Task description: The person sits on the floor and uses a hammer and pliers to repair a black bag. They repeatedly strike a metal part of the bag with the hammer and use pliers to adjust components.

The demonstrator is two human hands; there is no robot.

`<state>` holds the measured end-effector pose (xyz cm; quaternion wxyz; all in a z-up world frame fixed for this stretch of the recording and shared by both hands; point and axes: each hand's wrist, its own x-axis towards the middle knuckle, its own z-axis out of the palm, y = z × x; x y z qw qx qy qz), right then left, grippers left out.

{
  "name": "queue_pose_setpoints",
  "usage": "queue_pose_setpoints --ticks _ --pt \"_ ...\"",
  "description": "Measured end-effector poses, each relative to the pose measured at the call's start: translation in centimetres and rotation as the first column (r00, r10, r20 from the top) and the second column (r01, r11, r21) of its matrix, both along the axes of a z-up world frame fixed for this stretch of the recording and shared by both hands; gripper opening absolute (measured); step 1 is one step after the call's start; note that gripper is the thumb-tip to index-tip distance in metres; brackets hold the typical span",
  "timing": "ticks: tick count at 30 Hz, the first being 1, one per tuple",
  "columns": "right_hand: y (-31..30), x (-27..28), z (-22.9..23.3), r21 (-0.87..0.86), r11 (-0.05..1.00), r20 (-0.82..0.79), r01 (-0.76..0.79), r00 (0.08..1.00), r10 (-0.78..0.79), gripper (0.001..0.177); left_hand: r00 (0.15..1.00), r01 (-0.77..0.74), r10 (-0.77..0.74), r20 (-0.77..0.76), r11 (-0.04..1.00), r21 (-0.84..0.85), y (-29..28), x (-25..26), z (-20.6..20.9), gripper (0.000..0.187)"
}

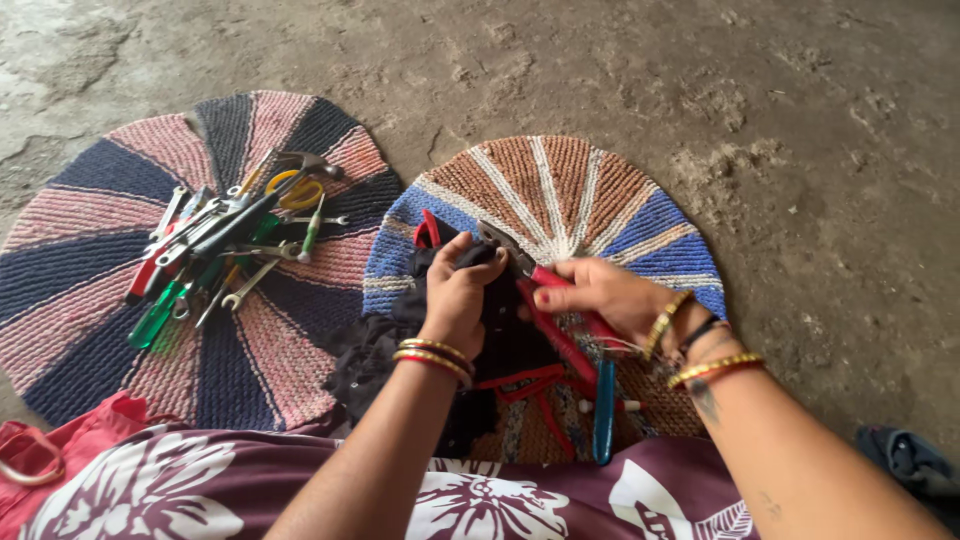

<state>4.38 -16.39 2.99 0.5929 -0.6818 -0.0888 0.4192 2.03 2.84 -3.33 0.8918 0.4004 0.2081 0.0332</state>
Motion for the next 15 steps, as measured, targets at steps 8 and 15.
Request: queue_pose_setpoints --ticks 8,15 --pt "-3.4 -3.5 -1.4 0.089 0.953 -0.136 0.291 0.951 -0.278 0.024 0.998 -0.067 0.07 0.005 0.923 0.378 -4.1 0.3 1.1 0.022" --pt "-2.8 -4.4 -0.3 0.121 0.92 -0.102 0.373 0.926 -0.362 0.029 0.923 -0.324 -0.013 0.384 0.511 0.796 -7.6 -2.9 3.1 0.024"
